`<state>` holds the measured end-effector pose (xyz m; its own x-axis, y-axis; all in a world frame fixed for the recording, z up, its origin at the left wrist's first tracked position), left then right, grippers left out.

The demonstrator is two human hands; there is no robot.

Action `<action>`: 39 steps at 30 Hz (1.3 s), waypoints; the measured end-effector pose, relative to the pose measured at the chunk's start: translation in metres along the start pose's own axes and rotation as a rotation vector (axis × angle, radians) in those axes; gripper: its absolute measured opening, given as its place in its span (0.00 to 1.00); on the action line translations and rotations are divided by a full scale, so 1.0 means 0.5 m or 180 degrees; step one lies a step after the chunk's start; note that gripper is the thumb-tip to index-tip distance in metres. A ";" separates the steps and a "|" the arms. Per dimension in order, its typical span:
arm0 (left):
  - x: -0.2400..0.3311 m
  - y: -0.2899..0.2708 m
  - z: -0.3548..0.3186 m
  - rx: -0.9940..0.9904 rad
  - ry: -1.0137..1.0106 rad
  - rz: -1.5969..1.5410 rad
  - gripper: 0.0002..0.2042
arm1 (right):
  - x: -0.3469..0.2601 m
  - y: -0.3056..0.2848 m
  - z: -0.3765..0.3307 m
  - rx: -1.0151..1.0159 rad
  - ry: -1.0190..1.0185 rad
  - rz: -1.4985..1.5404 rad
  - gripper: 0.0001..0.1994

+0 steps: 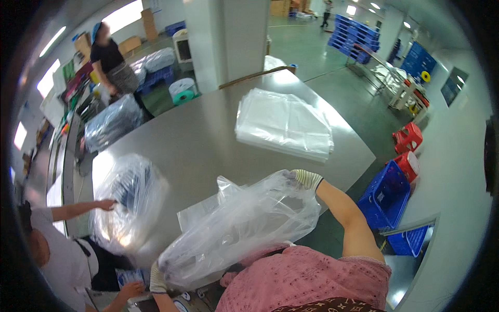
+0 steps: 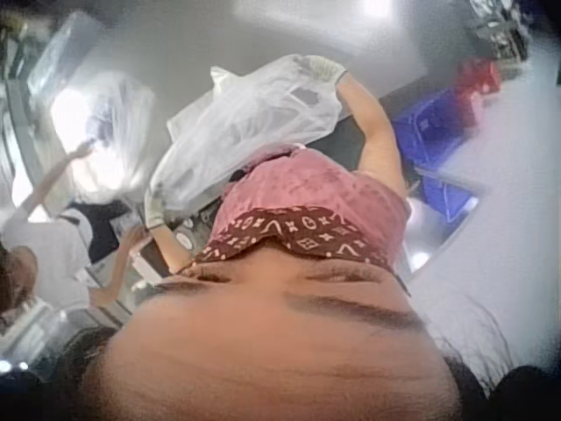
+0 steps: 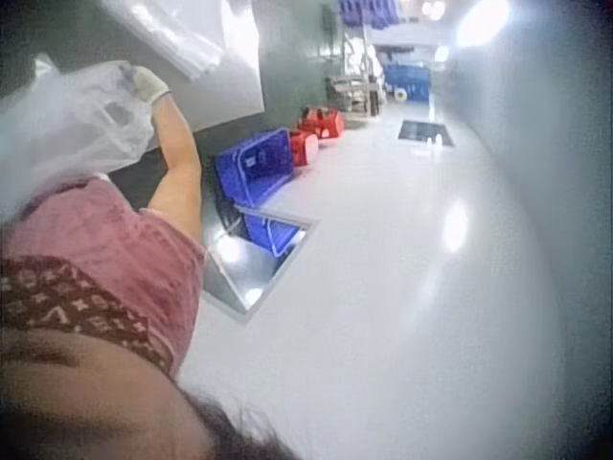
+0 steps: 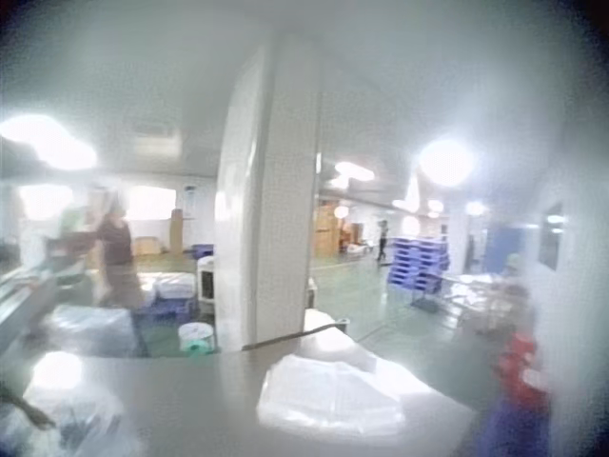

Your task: The person organizes blue packaged items inside a large plastic bag on a metal table and then prepares a second large bag for additional items.

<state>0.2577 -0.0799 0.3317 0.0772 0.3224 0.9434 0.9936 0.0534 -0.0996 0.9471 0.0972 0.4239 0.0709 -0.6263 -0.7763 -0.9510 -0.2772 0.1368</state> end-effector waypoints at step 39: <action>-0.066 0.529 0.161 -0.0014 -0.1181 -0.2769 0.23 | 0.191 0.507 0.122 0.0139 0.0203 0.3343 0.28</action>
<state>0.5114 -0.0001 0.2486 -0.7215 0.4514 0.5250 0.6905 0.4133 0.5936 0.6947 0.0113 0.3468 -0.7806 -0.5743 -0.2466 -0.5538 0.4527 0.6988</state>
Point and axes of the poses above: each hand's wrist, its own z-axis towards the middle knuckle, its own y-axis out of the palm, x = y × z, the point moved 1 cm from there along z, towards the middle knuckle, and after that the axes turned 4 degrees about -z, right-handed, at the moved point
